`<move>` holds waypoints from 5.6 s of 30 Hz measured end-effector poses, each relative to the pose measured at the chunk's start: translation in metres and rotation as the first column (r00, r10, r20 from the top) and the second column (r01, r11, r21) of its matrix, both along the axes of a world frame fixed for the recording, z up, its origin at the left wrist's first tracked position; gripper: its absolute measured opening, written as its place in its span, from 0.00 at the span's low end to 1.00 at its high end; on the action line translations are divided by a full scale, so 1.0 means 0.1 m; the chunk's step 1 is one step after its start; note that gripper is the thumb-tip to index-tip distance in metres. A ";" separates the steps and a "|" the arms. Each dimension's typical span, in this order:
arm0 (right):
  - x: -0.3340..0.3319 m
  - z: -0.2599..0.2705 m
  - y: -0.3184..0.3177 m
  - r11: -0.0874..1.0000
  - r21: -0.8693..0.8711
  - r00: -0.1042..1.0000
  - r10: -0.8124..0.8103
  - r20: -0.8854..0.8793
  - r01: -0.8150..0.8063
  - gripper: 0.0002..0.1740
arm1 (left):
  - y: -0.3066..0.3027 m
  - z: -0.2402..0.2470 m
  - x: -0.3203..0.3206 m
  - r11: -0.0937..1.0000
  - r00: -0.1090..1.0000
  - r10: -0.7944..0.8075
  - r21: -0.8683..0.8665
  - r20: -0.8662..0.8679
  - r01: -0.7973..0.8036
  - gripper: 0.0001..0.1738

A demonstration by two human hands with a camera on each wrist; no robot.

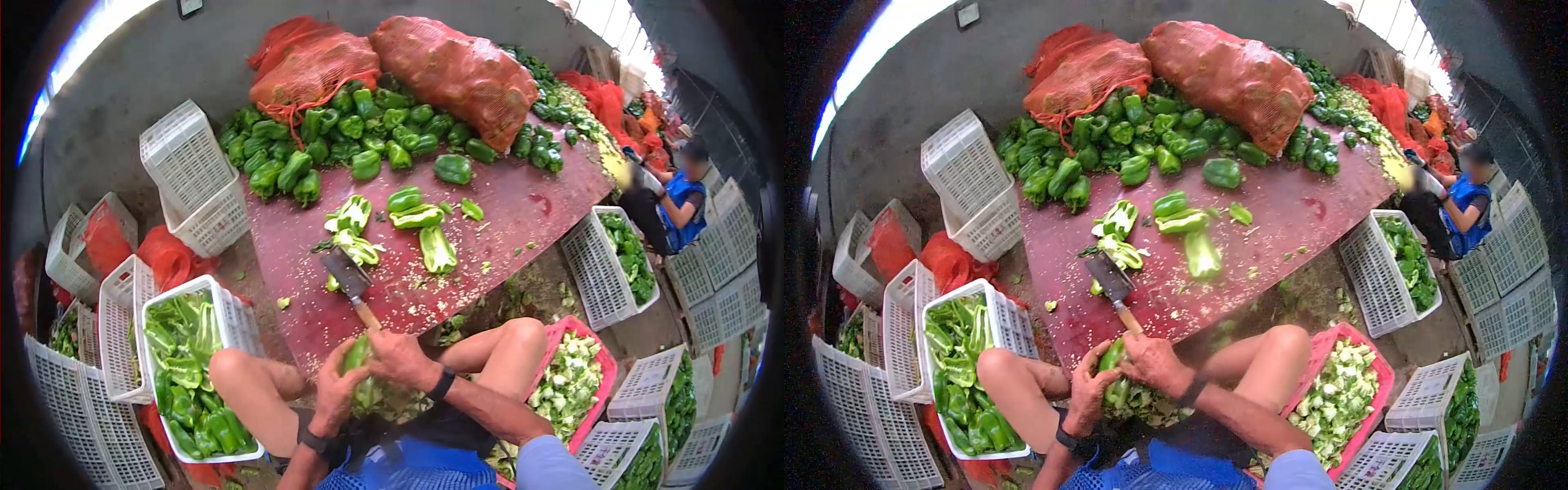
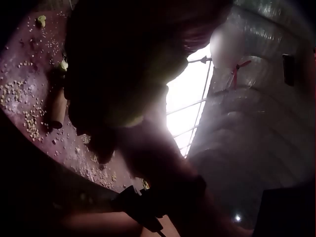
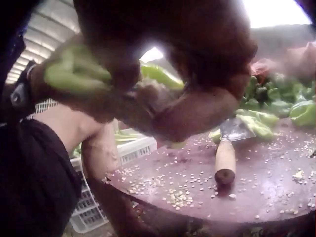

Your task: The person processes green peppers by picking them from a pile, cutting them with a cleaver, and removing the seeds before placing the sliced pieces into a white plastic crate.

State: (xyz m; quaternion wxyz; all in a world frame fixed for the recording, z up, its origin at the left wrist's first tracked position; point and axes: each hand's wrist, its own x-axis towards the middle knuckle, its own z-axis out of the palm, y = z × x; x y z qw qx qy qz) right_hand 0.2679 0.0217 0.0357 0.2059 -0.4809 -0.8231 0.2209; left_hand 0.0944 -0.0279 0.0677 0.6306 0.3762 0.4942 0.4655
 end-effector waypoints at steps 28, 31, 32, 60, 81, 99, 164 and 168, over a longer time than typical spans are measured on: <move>0.33 0.43 -0.04 0.998 -0.027 0.965 -0.062 -0.256 0.057 0.11 | 0.08 -0.23 -0.33 0.991 0.896 0.131 -0.081 0.425 -0.107 0.35; 0.04 0.40 -0.13 0.998 -0.024 0.961 0.047 -0.272 -0.056 0.13 | 0.03 -0.31 -0.28 0.997 0.968 0.067 0.018 0.243 -0.073 0.35; -0.06 0.23 -0.15 0.995 0.081 0.956 0.076 -0.284 -0.055 0.11 | 0.02 -0.31 -0.26 0.994 0.991 0.035 0.101 0.130 -0.049 0.33; -0.05 0.00 -0.09 0.999 0.039 0.978 -0.011 -0.208 0.019 0.09 | -0.05 -0.17 -0.26 0.988 0.996 -0.081 0.136 0.028 0.076 0.32; -0.50 0.31 -0.26 0.900 -0.422 0.834 -0.151 -0.530 -0.106 0.25 | 0.07 -0.46 -0.08 0.956 0.844 0.239 0.034 0.481 -0.290 0.31; -1.23 0.24 0.23 0.978 -0.201 0.902 -0.033 -0.430 -0.060 0.25 | -0.12 -0.26 -0.85 0.850 0.858 0.514 0.151 -0.028 -0.504 0.27; 0.38 0.16 1.68 0.900 -0.102 0.882 -0.435 -0.178 0.423 0.11 | -0.16 0.50 -3.65 0.830 0.560 0.557 0.439 -0.614 -0.343 0.10; 0.52 -0.07 2.24 0.864 -0.068 0.854 -0.504 -0.132 0.499 0.11 | -0.07 0.81 -2.48 0.829 0.704 0.519 0.485 -0.484 -0.278 0.14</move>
